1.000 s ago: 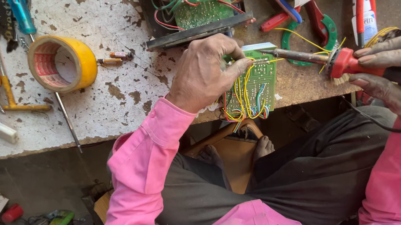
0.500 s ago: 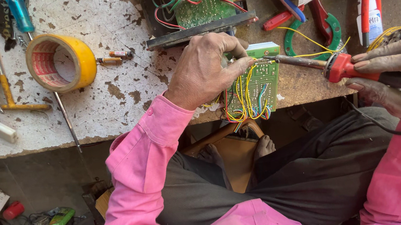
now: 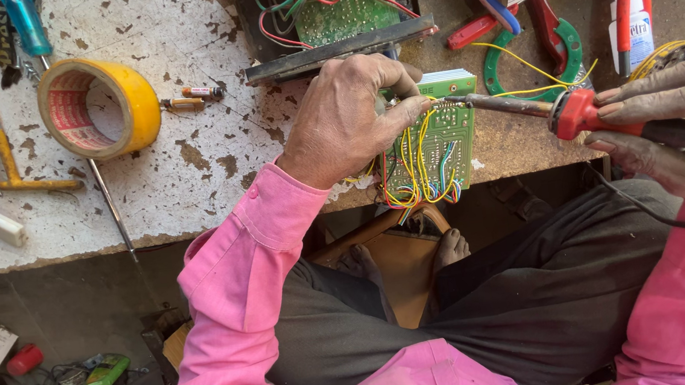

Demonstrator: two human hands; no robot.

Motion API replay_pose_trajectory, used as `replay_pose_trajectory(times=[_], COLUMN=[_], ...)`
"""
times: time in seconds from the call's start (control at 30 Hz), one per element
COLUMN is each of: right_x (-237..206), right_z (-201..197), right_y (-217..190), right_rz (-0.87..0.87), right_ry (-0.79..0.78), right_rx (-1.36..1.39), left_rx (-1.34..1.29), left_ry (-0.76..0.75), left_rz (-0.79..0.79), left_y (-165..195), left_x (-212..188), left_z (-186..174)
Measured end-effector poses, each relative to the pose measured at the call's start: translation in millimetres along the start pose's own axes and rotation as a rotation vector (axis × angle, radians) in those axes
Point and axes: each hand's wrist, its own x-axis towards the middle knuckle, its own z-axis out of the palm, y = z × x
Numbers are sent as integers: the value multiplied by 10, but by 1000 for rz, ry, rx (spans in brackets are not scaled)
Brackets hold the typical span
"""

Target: The person solders multiple wires to a green circuit board using a soldering iron and solder wire. They hold the board with one hand and apply heat and solder with the other, working on several connection points.

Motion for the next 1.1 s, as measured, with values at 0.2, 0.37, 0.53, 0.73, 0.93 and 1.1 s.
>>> replay_pose_trajectory(times=[0.2, 0.37, 0.53, 0.73, 0.93, 1.1], right_x=[168, 547, 822, 940, 800, 787], right_z=[-59, -179, -308, -333, -306, -303], right_y=[196, 352, 324, 31, -30, 117], right_rz=[-13, -296, -467, -522, -618, -727], right_ry=[-77, -165, -272, -294, -218, -240], right_rx=[83, -19, -66, -68, -90, -83], left_rx=[57, 188, 207, 211, 126, 117], left_ry=[8, 64, 76, 67, 66, 75], left_rz=[22, 8, -11, -17, 14, 28], left_y=[4, 64, 41, 39, 40, 27], left_x=[-18, -45, -45, -47, -46, -31], left_z=[-5, 31, 66, 64, 31, 39])
